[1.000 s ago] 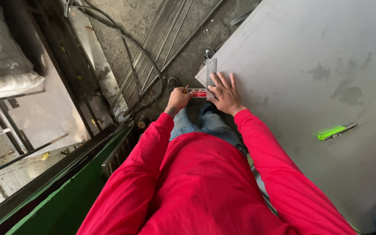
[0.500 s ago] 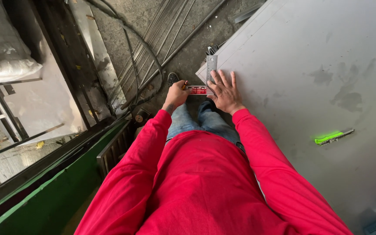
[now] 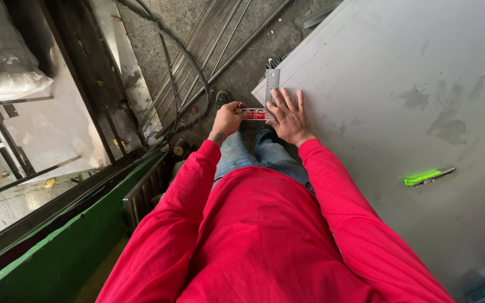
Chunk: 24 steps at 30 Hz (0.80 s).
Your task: The person uses a pencil, a try square, and a long metal ruler to draw straight lines and measure a large white sheet of material. They repeatedly reposition the tools to mark different sections of the sheet.
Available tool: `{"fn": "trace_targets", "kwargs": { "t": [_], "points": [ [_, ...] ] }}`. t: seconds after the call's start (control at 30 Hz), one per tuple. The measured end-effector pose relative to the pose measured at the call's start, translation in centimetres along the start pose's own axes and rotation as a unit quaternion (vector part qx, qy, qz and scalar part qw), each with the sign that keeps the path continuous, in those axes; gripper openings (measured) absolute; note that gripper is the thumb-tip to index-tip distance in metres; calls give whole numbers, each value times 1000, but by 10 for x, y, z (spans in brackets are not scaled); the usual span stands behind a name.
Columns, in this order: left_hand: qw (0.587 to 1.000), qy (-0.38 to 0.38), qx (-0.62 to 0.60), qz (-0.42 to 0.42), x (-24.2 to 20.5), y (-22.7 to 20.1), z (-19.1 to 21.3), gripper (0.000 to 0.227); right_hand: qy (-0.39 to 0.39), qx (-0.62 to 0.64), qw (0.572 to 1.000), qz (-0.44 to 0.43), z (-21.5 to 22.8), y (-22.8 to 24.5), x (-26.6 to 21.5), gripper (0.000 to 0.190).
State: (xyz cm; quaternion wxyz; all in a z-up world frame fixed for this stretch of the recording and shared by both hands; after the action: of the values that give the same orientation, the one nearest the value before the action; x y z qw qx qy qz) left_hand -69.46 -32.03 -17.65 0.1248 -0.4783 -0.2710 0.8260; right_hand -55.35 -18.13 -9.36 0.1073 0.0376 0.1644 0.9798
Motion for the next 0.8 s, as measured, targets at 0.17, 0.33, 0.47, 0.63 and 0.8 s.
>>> {"fn": "trace_targets", "kwargs": {
  "t": [0.17, 0.33, 0.47, 0.63, 0.8],
  "points": [
    [1000, -2, -1, -4, 0, -1, 1, 30, -4, -1, 1000, 3, -2, -1, 1, 67],
    [1000, -3, -4, -1, -2, -2, 2, 31, -2, -1, 1000, 3, -2, 0, 0, 67],
    [1000, -6, 2, -1, 2, 1, 1, 32, -3, 0, 1000, 1, -3, 0, 0, 67],
    [1000, -7, 9, 4, 3, 1, 2, 34, 3, -1, 1000, -1, -5, -2, 0, 67],
    [997, -72, -17, 25, -7, -15, 32, 51, -24, -8, 1000, 5, 2, 1, 1, 66]
  ]
}}
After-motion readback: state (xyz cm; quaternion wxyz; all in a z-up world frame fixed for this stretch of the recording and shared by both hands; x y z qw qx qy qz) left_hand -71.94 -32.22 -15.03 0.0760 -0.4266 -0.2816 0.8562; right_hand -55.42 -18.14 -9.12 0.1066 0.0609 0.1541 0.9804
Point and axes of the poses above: each hand's wrist, its own x-axis towards the middle knuckle, its own z-axis out of the back of the hand, y = z × x, the point moved 10 cm from there along x, towards the middle knuckle, and after that the axes turned 1 degree about -y, right-handed, at the moved point
